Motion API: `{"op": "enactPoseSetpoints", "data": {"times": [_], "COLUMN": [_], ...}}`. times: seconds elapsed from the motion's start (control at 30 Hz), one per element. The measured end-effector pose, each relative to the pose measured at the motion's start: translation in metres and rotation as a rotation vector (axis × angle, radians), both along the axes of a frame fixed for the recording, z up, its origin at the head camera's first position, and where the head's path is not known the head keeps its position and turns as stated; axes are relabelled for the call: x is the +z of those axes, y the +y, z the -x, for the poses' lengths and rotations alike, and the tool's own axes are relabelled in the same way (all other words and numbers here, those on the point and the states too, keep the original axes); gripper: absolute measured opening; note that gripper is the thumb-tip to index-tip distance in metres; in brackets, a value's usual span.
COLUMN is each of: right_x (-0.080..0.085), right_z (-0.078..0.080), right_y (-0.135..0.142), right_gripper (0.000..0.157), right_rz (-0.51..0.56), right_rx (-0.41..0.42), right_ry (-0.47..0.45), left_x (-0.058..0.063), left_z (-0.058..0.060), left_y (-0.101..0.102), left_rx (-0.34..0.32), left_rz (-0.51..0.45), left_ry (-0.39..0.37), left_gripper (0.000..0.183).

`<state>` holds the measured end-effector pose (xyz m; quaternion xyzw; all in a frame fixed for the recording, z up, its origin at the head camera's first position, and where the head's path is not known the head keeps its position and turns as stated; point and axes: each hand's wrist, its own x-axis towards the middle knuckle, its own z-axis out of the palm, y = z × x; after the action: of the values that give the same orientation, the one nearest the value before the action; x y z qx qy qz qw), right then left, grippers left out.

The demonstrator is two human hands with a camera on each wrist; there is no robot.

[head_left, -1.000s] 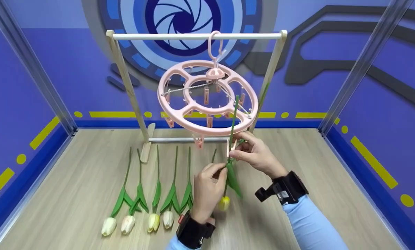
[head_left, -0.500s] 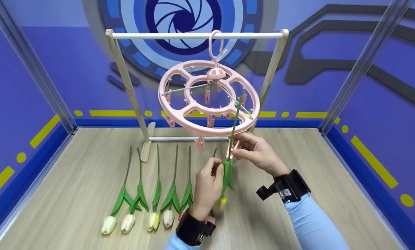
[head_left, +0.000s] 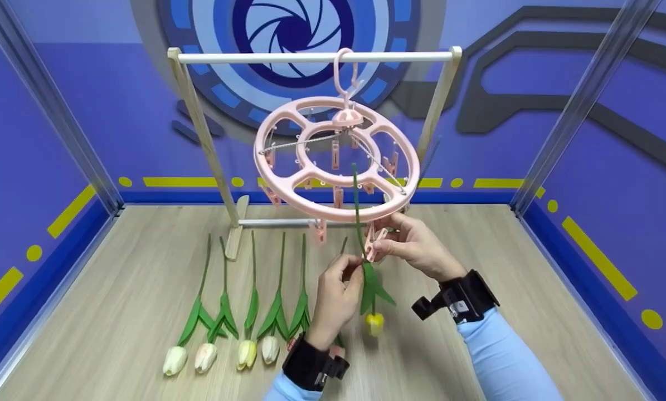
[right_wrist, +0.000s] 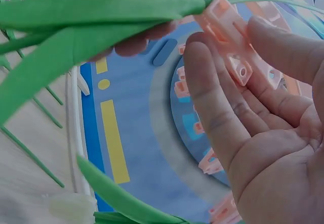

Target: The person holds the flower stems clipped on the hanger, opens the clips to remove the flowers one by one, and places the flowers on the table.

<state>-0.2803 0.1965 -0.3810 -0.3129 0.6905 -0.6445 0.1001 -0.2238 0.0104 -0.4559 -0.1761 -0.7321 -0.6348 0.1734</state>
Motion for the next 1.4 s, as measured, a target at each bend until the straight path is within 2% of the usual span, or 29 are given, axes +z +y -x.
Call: {"op": "enactPoseSetpoints", "data": {"times": [0.17,0.37,0.53,0.8,1.13,1.4], "right_x": [-0.0005,-0.0003,-0.0012,-0.0025,-0.0040,-0.0057], "right_z": [-0.0003,-0.0008,-0.0017,-0.0017,-0.0051,-0.0056], "right_y": [-0.0008,-0.0020,-0.0022,-0.0040,-0.0085,-0.0077], "right_gripper": [0.040,0.038,0.039,0.039,0.031,0.032], "right_rz": [-0.008,0.003,0.015,0.046,0.101,0.122], "right_rx": [0.009,0.002,-0.019,-0.086,-0.130,-0.131], "right_ry": [0.002,-0.006,-0.020,-0.031,-0.025,-0.001], "left_x": [0.0010,0.0026,0.0048,0.0083,0.0076,0.0078], "left_z": [-0.0006,-0.0018,-0.0040,-0.0063,-0.0070,-0.0054], "left_y": [0.0022,0.0034,0.0032,0.0021,-0.0009,-0.0001], "left_rx": [0.026,0.044,0.049,0.056,0.034,0.061], "left_rz": [0.006,-0.050,-0.070,-0.050,0.018,0.081], "left_ry": [-0.029,-0.056,-0.050,-0.028,-0.098,-0.063], "left_gripper": [0.012,0.012,0.013,0.013,0.011,0.009]}}
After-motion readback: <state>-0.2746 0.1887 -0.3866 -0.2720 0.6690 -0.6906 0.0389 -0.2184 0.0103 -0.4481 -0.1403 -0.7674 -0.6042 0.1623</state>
